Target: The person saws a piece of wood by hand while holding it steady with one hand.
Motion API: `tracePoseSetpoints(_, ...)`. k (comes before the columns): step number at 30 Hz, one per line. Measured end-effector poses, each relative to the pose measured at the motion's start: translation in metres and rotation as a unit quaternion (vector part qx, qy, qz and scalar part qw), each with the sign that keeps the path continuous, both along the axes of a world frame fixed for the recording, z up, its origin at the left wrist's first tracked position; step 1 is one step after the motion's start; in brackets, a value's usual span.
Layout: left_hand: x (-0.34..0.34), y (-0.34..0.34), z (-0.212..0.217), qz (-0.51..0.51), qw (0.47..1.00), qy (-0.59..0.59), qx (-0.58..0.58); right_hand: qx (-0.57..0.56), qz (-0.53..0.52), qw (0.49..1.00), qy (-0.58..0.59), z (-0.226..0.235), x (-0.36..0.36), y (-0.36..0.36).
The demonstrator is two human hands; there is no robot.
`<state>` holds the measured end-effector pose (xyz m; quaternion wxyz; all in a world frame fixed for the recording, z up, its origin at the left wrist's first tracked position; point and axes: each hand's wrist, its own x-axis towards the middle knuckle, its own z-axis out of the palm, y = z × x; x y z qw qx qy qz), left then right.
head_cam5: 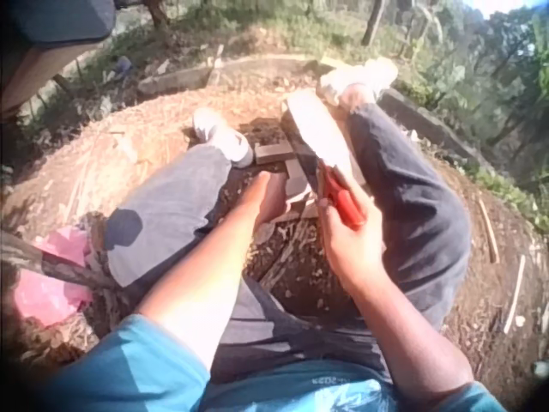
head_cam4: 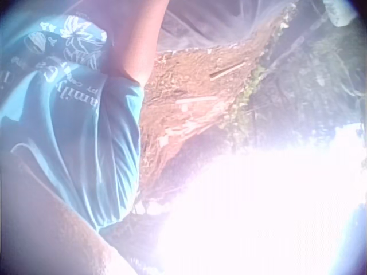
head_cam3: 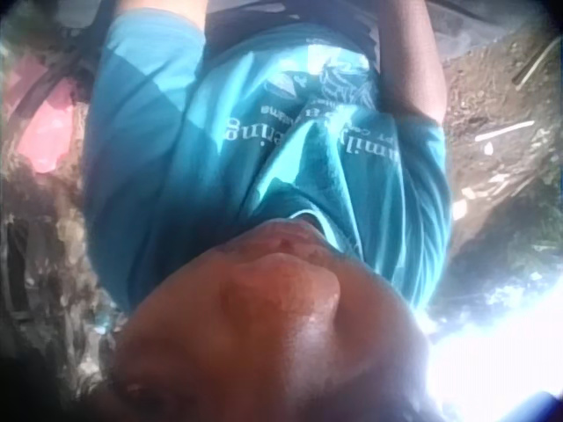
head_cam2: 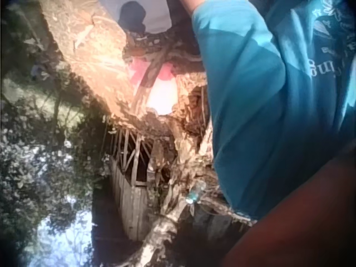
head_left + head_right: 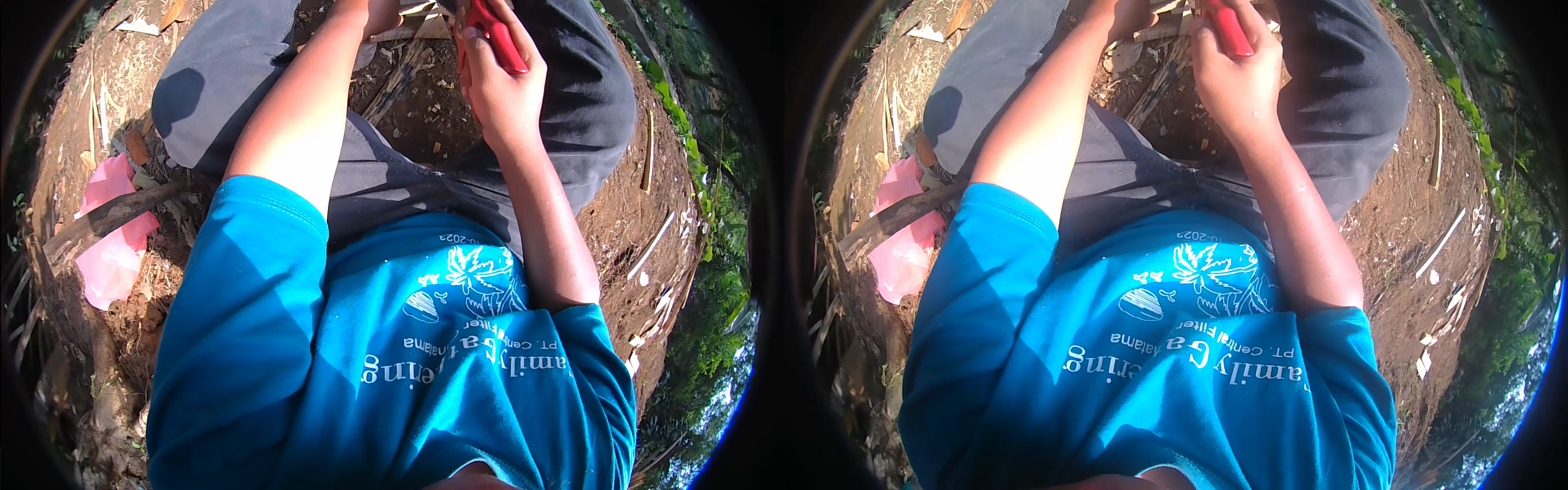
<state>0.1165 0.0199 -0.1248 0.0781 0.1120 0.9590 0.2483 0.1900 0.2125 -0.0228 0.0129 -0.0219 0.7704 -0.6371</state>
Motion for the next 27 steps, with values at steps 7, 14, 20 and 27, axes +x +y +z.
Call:
tracePoseSetpoints(7, -0.04, 0.002, -0.012, 0.044, 0.982, -0.155, -0.101, -0.016, -0.003, 0.995, -0.094, 0.075, 0.093, 0.057)
tracePoseSetpoints(14, -0.022, 0.015, 0.035, 0.007, 0.978, -0.148, -0.144, -0.032, -0.023, 0.994, -0.105, 0.088, 0.089, 0.044)
tracePoseSetpoints(20, -0.011, 0.011, 0.03, 0.012, 0.989, -0.147, -0.018, 0.032, 0.03, 0.999, 0.028, 0.075, 0.088, 0.02)
tracePoseSetpoints(27, -0.024, 0.019, 0.035, 0.049, 0.974, -0.184, -0.119, 0.001, -0.012, 0.992, -0.125, 0.098, 0.084, 0.041)
